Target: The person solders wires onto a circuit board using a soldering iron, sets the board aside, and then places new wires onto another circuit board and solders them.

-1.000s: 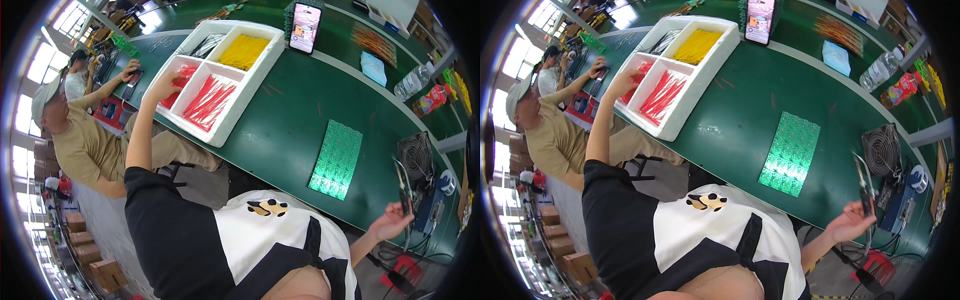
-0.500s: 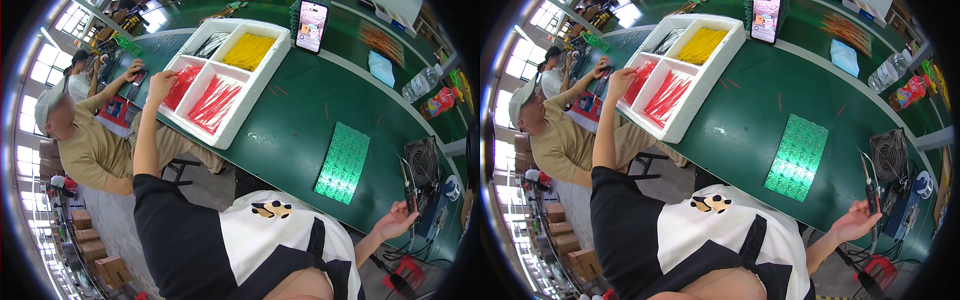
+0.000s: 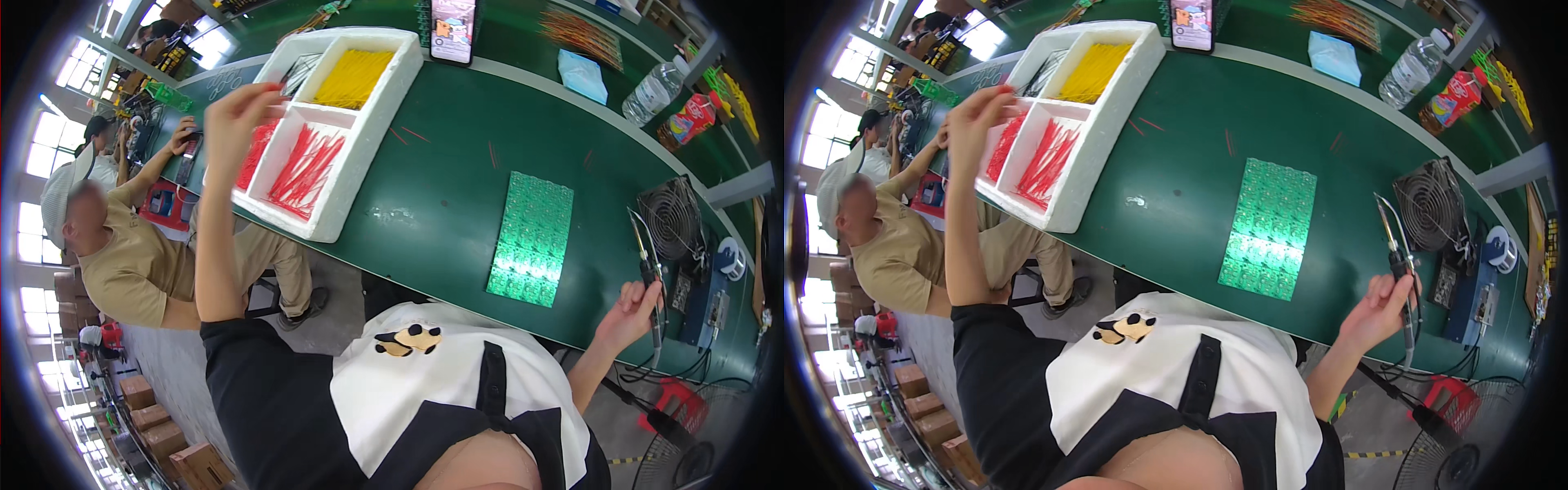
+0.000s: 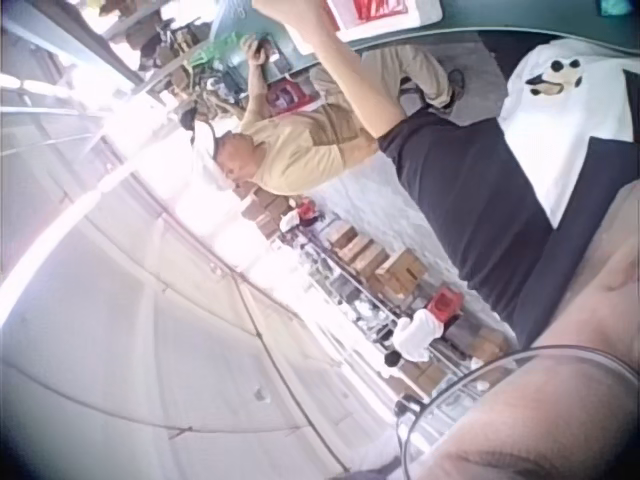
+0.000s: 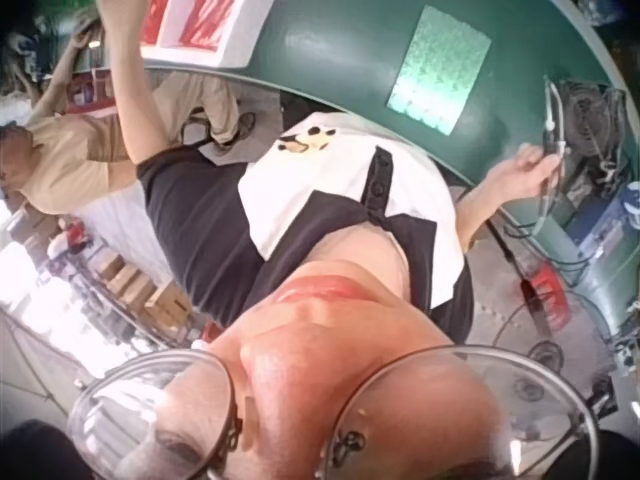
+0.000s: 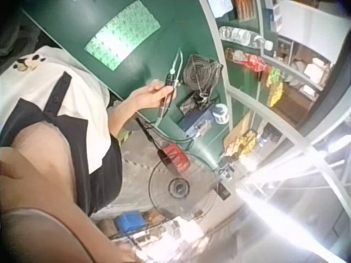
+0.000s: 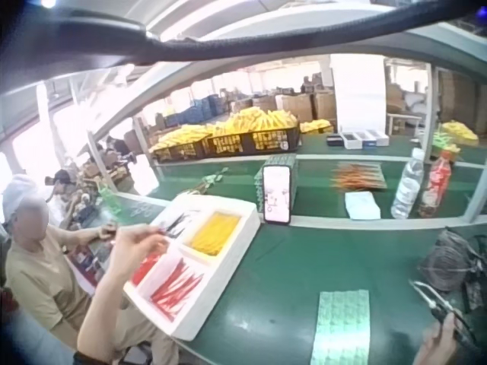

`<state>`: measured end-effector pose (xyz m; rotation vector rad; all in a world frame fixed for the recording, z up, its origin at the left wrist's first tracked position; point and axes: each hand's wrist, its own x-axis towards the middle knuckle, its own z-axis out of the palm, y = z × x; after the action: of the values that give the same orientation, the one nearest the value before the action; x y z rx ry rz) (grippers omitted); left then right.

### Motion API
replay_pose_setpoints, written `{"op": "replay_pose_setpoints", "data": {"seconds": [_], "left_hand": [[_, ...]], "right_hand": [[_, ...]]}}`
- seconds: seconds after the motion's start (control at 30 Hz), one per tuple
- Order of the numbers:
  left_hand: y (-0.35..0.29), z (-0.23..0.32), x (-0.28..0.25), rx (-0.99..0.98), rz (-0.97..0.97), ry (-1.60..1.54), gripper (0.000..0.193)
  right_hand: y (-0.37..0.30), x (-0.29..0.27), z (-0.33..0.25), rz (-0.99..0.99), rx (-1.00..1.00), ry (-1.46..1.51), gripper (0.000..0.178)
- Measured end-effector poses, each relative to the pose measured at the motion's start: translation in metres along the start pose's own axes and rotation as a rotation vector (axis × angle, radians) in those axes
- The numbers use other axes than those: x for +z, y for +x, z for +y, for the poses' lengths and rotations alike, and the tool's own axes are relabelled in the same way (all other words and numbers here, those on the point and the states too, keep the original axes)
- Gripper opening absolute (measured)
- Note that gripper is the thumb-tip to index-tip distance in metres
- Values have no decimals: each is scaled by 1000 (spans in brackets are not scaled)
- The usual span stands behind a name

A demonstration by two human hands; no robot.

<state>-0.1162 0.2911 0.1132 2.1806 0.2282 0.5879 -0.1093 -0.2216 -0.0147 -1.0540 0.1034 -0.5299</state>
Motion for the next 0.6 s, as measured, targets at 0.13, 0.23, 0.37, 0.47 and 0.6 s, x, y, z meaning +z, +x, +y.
{"op": "replay_pose_setpoints", "data": {"seconds": [0.13,0.23,0.37,0.47,0.6], "left_hand": [[-9,12,109,153,-347,97,21],[-5,-2,151,228,-494,258,25],[-2,-3,161,260,-602,447,34],[5,14,129,432,-309,334,29],[18,-26,22,246,-2,445,22]], "right_hand": [[-5,8,2,-5,79,53,14],[-11,10,2,-32,103,51,15],[-19,7,-1,-80,94,-28,17],[-19,-1,-2,-9,62,-72,17],[-20,-9,-3,16,16,-70,17]]}}
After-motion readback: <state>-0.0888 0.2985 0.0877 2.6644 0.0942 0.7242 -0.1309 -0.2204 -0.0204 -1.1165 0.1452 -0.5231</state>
